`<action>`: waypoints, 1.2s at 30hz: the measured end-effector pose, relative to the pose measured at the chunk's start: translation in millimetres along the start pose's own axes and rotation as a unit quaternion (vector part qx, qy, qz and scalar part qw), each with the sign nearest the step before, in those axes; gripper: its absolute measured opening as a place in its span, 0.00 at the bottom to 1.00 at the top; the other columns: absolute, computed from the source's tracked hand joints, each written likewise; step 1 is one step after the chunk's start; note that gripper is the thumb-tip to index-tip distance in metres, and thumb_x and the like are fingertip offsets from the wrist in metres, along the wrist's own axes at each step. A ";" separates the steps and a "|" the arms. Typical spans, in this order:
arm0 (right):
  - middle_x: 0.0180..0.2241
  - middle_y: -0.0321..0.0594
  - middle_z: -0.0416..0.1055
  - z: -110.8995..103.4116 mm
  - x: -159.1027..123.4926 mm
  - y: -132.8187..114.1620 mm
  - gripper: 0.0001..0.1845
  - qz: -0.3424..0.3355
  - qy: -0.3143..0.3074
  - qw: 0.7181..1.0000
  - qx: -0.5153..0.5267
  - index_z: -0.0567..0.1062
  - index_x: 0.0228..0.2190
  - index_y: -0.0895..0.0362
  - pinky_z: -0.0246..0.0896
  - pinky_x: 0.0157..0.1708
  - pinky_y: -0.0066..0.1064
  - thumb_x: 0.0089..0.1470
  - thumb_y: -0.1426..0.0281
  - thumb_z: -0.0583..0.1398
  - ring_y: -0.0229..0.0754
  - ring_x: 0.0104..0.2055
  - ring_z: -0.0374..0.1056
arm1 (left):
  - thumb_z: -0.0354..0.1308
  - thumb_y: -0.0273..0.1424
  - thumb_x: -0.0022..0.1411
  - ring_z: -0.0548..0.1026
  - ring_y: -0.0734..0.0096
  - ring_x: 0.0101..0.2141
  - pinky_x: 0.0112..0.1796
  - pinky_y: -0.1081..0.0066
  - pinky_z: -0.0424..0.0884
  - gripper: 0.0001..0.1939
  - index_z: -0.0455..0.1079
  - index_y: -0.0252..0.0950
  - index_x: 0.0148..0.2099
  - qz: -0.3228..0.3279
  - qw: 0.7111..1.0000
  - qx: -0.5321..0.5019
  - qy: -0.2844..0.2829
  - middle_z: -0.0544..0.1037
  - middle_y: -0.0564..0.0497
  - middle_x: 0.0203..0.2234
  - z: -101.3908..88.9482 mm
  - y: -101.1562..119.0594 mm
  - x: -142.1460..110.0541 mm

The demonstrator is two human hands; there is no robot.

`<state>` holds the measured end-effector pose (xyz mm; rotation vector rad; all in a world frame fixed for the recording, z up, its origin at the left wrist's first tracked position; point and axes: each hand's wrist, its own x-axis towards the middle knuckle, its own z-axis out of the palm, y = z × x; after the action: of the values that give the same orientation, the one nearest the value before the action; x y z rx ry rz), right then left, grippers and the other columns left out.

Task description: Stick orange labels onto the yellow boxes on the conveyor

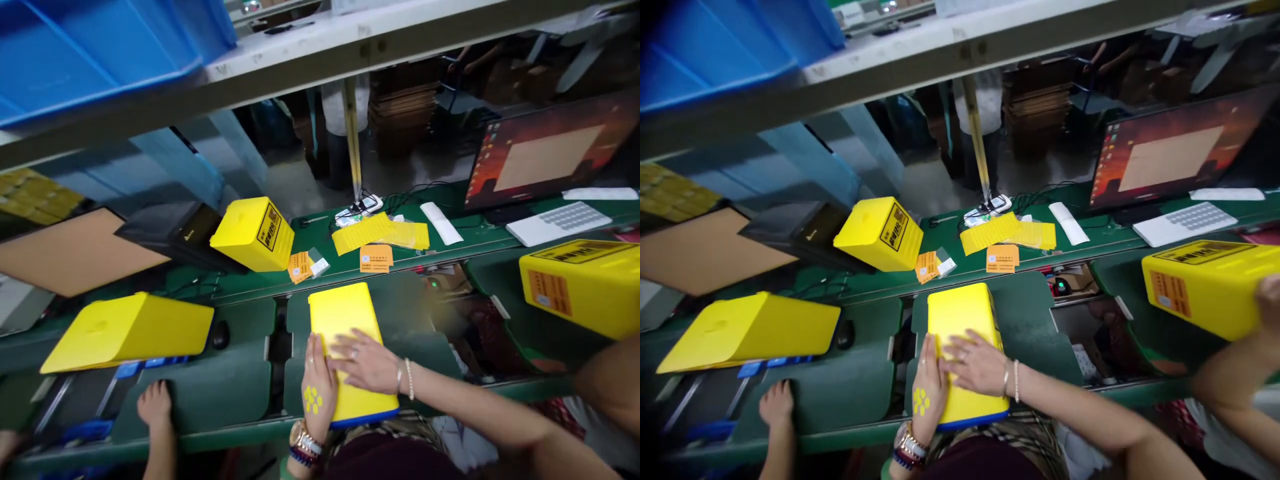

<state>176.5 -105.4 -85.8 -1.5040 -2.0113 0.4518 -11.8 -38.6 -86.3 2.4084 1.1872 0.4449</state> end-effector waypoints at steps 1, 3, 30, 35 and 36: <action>0.61 0.34 0.63 -3.9 20.4 14.0 0.23 -0.075 -0.051 0.996 0.007 0.67 0.57 0.45 0.37 0.67 0.46 0.60 0.61 0.55 0.42 0.67 0.50 | 0.39 0.29 0.69 0.55 0.59 0.65 0.61 0.55 0.61 0.29 0.42 0.36 0.71 -0.002 1.000 0.006 0.005 0.56 0.40 0.66 -0.2 -1.3 0.6; 0.61 0.29 0.63 -16.5 60.7 58.2 0.21 -0.070 -0.094 0.993 -0.023 0.69 0.54 0.40 0.39 0.66 0.46 0.59 0.60 0.57 0.43 0.67 0.49 | 0.39 0.28 0.69 0.57 0.59 0.65 0.61 0.56 0.62 0.29 0.42 0.36 0.71 -0.006 1.000 0.022 0.012 0.57 0.40 0.65 0.4 -4.9 2.2; 0.52 0.52 0.70 3.0 30.0 270.3 0.26 0.341 -0.034 0.926 -0.159 0.70 0.55 0.53 0.54 0.56 0.47 0.57 0.73 0.48 0.53 0.54 0.64 | 0.43 0.25 0.66 0.61 0.61 0.63 0.56 0.60 0.70 0.33 0.42 0.44 0.71 0.003 0.994 0.105 0.013 0.57 0.46 0.66 -1.5 -13.4 -0.5; 0.50 0.56 0.71 -2.7 34.7 268.6 0.25 0.349 -0.017 0.923 -0.161 0.71 0.54 0.57 0.58 0.54 0.43 0.57 0.71 0.50 0.52 0.52 0.67 | 0.43 0.25 0.66 0.60 0.62 0.63 0.56 0.62 0.69 0.32 0.45 0.41 0.70 0.014 0.993 0.115 0.020 0.58 0.45 0.66 -0.7 -13.2 -0.4; 0.48 0.57 0.72 -5.1 35.7 267.7 0.23 0.345 -0.013 0.924 -0.163 0.72 0.52 0.58 0.59 0.52 0.41 0.57 0.71 0.50 0.51 0.50 0.69 | 0.43 0.25 0.66 0.61 0.62 0.63 0.56 0.64 0.69 0.31 0.47 0.41 0.70 0.014 0.993 0.117 0.023 0.58 0.45 0.65 -0.9 -12.4 -0.3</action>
<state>374.1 10.2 -229.2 -2.4316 -1.5714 0.4163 -20.7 -31.8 -91.7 2.6274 1.2912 0.3905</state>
